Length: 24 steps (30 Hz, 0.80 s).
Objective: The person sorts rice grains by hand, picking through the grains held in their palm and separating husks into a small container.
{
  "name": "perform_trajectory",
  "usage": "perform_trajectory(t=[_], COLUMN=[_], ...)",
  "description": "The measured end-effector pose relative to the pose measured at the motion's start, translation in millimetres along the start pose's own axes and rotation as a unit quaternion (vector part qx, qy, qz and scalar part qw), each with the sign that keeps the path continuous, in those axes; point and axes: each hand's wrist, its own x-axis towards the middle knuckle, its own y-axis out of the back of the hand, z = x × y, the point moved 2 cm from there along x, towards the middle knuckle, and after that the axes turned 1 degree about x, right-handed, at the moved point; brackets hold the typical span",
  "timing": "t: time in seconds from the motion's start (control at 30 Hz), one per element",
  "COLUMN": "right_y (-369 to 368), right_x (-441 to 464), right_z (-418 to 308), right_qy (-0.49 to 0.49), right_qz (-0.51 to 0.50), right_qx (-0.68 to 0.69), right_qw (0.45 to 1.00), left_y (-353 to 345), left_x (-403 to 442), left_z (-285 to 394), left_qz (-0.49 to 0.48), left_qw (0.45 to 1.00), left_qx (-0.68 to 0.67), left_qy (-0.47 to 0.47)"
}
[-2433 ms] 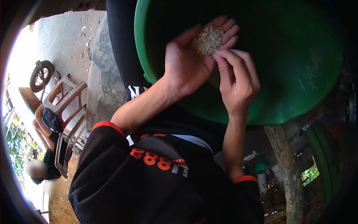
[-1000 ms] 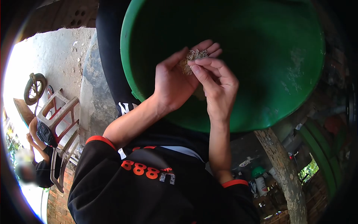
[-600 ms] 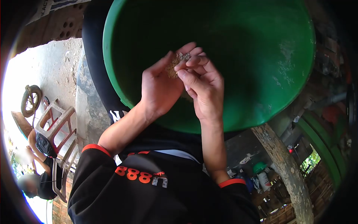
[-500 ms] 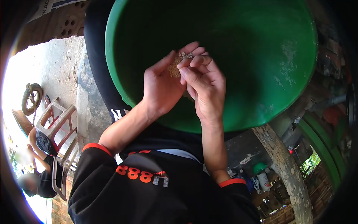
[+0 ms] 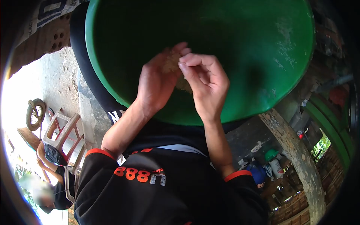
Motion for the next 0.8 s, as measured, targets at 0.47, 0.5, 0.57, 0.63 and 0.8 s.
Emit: perform_trajectory(t=[0.47,0.5,0.57,0.63,0.8], right_y=[71.4,63.9,46.0,29.0,-3.7], right_x=[-17.0,-13.1,-3.9,3.2,15.6], right_z=[12.3,6.9,-9.8,-15.2,-14.6], right_qy=[-0.01,-0.01,0.067,0.13,0.199], right_qz=[0.12,0.115,0.07,0.037,-0.074], right_qx=[-0.449,-0.442,-0.386,-0.364,-0.336], right_qw=[0.885,0.89,0.917,0.921,0.917], left_y=[-17.0,-19.4,-26.5,-29.5,-25.0], left_x=[-0.2,-1.6,-2.3,-3.3,-3.6], left_z=[7.5,8.6,8.6,8.1,7.4], left_qz=[0.009,0.014,-0.009,-0.015,-0.059], left_qw=[0.998,0.998,0.998,0.998,0.995], left_qx=[-0.032,-0.028,-0.035,-0.041,-0.066], left_qy=[-0.046,-0.053,-0.05,-0.051,-0.041])
